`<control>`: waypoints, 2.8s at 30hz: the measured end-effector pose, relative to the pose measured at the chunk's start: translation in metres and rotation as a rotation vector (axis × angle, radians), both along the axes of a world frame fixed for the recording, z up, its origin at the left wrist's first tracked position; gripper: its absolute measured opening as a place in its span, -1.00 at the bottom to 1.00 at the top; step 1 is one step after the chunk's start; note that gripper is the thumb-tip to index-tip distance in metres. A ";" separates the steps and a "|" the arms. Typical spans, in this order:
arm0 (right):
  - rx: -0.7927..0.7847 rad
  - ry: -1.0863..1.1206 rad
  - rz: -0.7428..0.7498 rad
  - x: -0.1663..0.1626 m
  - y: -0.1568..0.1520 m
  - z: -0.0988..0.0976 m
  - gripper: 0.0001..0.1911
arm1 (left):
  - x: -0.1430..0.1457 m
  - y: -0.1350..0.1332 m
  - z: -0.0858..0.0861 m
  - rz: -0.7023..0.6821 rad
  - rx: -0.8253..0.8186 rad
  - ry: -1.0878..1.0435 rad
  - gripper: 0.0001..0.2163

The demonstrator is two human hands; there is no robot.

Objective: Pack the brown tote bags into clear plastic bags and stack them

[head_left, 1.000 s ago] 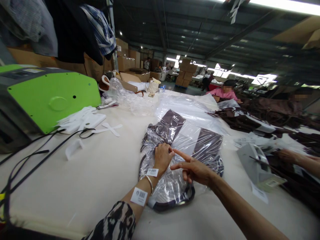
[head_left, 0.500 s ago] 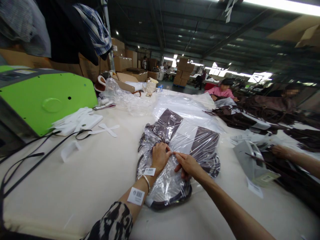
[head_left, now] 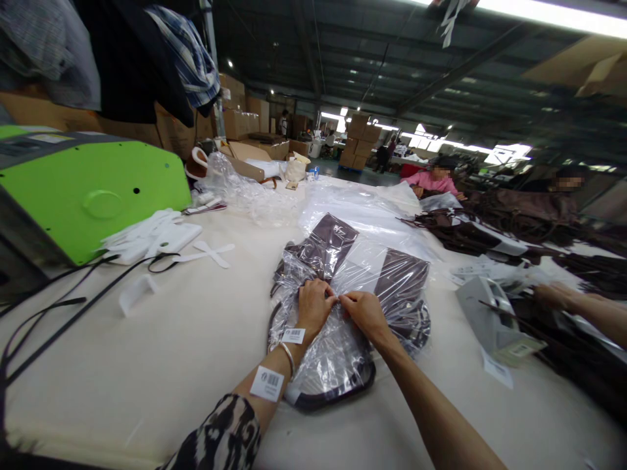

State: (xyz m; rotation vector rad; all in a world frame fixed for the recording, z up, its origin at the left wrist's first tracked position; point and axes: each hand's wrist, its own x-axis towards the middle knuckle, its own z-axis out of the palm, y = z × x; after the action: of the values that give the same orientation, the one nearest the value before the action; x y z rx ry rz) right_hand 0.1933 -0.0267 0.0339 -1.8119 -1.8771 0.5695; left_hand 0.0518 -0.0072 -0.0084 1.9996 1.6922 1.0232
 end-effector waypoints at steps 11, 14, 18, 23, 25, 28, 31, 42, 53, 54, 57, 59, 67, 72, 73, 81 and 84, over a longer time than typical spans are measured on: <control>0.015 -0.056 -0.010 0.002 0.006 -0.007 -0.74 | -0.001 0.000 0.002 -0.005 -0.020 -0.013 -0.97; 0.024 -0.109 -0.025 0.000 0.006 -0.007 -0.77 | -0.002 0.000 0.004 -0.001 -0.034 -0.012 -0.97; 0.073 -0.170 -0.042 -0.004 0.006 -0.008 -0.83 | -0.003 0.000 0.006 -0.012 -0.043 -0.010 -0.87; 0.082 -0.192 -0.050 -0.003 0.006 -0.013 -0.82 | -0.007 -0.001 0.008 -0.069 -0.044 0.016 -0.95; 0.079 -0.184 -0.039 -0.002 0.007 -0.015 -0.80 | -0.007 -0.002 0.008 -0.077 -0.038 0.038 -0.95; 0.060 -0.189 -0.017 -0.002 0.007 -0.013 -0.79 | -0.005 -0.002 0.006 -0.053 -0.043 0.062 -0.92; 0.062 -0.345 0.089 0.000 0.008 -0.004 -0.80 | -0.004 -0.001 0.004 -0.039 -0.044 0.062 -0.93; 0.625 -0.869 0.898 0.089 0.052 0.009 -0.30 | 0.000 0.002 -0.002 -0.015 -0.002 0.070 -0.92; 0.680 -0.875 1.123 0.111 0.092 0.025 -0.20 | 0.003 0.003 -0.001 -0.007 -0.016 0.080 -0.96; 0.712 -0.881 1.116 0.112 0.095 0.024 -0.19 | 0.004 0.004 -0.001 -0.006 -0.015 0.076 -0.96; 0.805 -0.922 1.085 0.111 0.103 0.016 -0.21 | 0.007 0.006 -0.001 0.003 -0.015 0.071 -0.96; 0.825 -0.973 1.080 0.113 0.107 0.012 -0.24 | 0.008 0.007 -0.002 0.008 -0.008 0.073 -0.97; 0.838 -1.046 0.313 0.184 0.111 0.065 -0.41 | 0.008 0.008 -0.009 -0.011 0.004 0.059 -0.96; 0.673 -0.722 0.012 0.120 0.079 0.038 -0.17 | 0.007 0.007 -0.008 -0.011 0.000 0.041 -0.96; 0.604 -0.657 0.055 0.096 0.072 0.022 -0.10 | 0.007 0.007 -0.007 -0.015 -0.001 0.042 -0.96; 0.444 -0.333 -0.145 0.059 0.064 -0.030 -0.16 | 0.006 0.007 -0.003 0.008 -0.037 0.106 -0.88; 0.611 -0.221 -0.275 0.134 0.051 -0.013 -0.26 | 0.006 0.008 0.000 0.000 -0.040 0.107 -0.87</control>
State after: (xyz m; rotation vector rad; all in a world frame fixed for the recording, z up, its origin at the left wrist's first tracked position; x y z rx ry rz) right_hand 0.3271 0.0240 0.0214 -1.7030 -1.6421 -0.2891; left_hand 0.0575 0.0007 -0.0086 2.0621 1.7522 0.8894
